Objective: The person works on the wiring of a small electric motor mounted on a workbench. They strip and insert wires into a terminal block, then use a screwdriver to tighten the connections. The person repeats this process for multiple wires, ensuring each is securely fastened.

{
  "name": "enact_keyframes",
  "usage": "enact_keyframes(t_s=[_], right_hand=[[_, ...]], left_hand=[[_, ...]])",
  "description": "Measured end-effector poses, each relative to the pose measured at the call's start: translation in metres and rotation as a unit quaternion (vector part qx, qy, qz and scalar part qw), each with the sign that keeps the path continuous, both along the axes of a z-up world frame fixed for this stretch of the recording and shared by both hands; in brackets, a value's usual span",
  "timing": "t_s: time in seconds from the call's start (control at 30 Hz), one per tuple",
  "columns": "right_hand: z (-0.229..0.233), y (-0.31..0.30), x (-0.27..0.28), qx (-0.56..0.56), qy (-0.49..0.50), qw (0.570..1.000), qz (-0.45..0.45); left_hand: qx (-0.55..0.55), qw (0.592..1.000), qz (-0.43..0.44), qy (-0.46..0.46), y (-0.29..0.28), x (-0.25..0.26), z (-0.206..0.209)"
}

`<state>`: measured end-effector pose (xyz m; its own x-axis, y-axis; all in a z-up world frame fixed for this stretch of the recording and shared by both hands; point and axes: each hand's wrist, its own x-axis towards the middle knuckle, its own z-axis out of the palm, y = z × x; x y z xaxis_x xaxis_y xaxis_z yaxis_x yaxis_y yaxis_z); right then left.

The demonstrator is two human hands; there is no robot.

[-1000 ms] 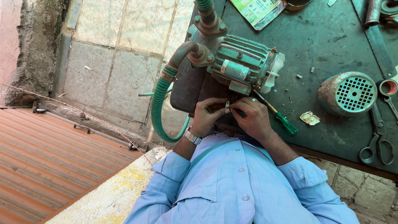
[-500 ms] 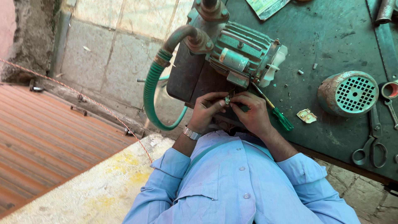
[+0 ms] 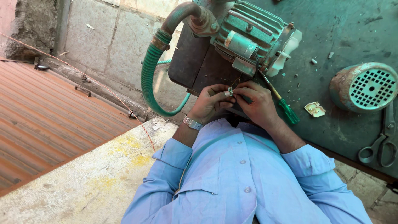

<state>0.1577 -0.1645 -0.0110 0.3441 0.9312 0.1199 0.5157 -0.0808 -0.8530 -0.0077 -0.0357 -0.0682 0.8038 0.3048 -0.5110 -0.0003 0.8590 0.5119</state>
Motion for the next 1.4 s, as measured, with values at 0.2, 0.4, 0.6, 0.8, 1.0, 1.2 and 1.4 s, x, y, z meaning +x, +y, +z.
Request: enact_keyframes(t_s=[0.2,0.4,0.6,0.8,1.0,1.2,1.4], right_hand=[[0.008,0.002,-0.005,0.002,0.003,1.0,-0.021],[0.008,0.0,-0.012,0.002,-0.003,0.998,-0.064],[0.013,-0.033,0.001,-0.066,-0.108,0.968,-0.215],[0.004,-0.063,0.023,-0.195,-0.237,0.934,-0.181],[0.025,-0.081,0.019,-0.228,-0.161,0.938,-0.204],[0.075,-0.093,-0.003,-0.19,-0.141,0.964,-0.123],[0.087,-0.068,-0.009,-0.206,-0.195,0.958,-0.047]], left_hand=[[-0.026,0.999,-0.034,-0.033,0.014,0.002,-0.006],[-0.032,0.997,-0.042,-0.057,0.017,0.002,-0.018],[-0.019,0.998,-0.032,-0.049,0.014,0.0,-0.029],[-0.008,0.998,-0.039,-0.038,0.014,0.001,-0.026],[-0.005,0.998,-0.036,-0.043,0.015,-0.001,-0.023],[0.04,0.997,-0.058,-0.022,0.017,-0.002,-0.018],[0.083,0.994,-0.069,-0.009,0.025,-0.001,-0.01]])
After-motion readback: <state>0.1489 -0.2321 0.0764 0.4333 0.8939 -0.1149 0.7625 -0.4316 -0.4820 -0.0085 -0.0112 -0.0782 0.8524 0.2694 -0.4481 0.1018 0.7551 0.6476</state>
